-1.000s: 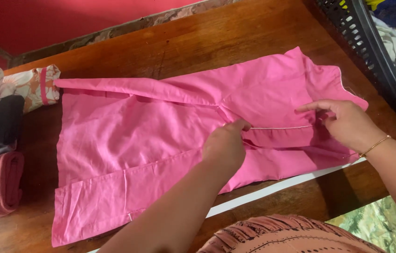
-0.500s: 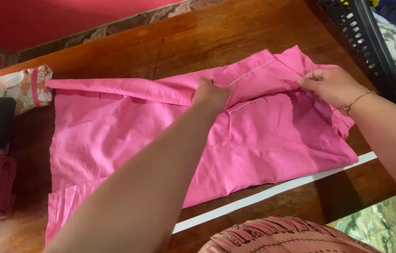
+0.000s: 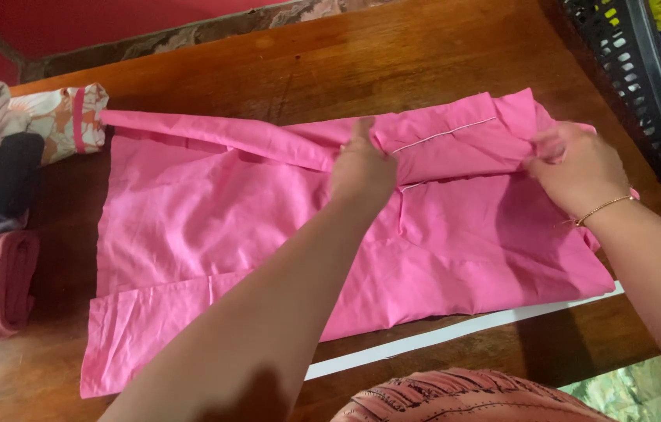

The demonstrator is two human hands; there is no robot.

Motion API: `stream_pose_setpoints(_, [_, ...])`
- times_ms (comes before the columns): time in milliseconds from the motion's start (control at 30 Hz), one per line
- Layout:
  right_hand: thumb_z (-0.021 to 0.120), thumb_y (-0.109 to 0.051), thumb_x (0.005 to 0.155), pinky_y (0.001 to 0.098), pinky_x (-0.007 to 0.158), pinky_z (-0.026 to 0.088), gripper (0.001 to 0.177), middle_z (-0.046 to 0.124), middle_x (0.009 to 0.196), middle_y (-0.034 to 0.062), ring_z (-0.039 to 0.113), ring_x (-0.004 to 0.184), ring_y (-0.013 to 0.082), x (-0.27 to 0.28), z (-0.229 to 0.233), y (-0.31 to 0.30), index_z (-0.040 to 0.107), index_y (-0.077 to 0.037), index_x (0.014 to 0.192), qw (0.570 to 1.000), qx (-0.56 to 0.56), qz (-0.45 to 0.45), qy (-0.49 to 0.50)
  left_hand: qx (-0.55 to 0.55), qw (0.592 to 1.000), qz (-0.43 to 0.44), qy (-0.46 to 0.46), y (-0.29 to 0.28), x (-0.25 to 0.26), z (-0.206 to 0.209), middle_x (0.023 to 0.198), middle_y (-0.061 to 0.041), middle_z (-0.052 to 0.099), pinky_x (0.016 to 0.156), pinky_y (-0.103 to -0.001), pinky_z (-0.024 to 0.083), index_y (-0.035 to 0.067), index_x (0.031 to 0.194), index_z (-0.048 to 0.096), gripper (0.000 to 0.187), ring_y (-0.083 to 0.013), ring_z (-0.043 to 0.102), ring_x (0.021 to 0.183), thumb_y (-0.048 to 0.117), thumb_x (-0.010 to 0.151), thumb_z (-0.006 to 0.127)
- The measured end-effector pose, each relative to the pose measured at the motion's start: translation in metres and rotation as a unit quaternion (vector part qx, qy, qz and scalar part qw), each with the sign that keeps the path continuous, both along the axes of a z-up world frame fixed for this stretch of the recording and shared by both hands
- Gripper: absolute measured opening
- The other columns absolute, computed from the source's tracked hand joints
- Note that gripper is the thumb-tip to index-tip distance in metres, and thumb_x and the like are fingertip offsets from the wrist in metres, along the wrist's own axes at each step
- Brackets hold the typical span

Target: The person folds a pink button-up shirt on a wooden table, then retrieves a white polo shirt from a laundry basket and folds it similarly. Both shirts are folded into compact rectangles and stacked on the table.

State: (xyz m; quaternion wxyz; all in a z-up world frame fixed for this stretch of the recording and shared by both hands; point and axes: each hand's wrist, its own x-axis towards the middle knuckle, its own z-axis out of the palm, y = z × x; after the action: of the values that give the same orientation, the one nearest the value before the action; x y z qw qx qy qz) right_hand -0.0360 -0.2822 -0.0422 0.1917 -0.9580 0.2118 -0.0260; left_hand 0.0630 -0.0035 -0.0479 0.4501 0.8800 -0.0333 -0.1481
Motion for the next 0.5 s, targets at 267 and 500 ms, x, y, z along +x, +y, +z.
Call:
stream_pose_setpoints(267, [0.056,-0.007,0.101,0.0240,0.082,0.058,0.028,0.073,0.105,0.0089,0.069,0.090,0.0150,0.029,0.080,0.177,0.066,-0.006,0.126,0.917,0.397,-0.025,0.029,-0.216,0.944,0.245,0.048,0.157,0.049,-0.008,0.090,-0.007,0.079,0.072,-0.022,0.062,0.006,0.117,0.074,0.032,-0.0124,0.073,0.076,0.002,0.091,0.055])
stream_pose_setpoints(500, [0.059,-0.016,0.102,0.0222,0.070,0.067,0.028,0.073,0.095,0.0112,0.071,0.075,0.0145,0.082,0.039,0.256,0.062,0.005,0.120,0.501,0.801,-0.318,0.083,-0.312,0.827,0.413,0.220,0.262,0.091,0.020,0.087,-0.013,0.069,0.064,-0.025,0.066,0.000,0.116,0.063,0.023,-0.0164,0.072,0.063,0.015,0.103,0.051])
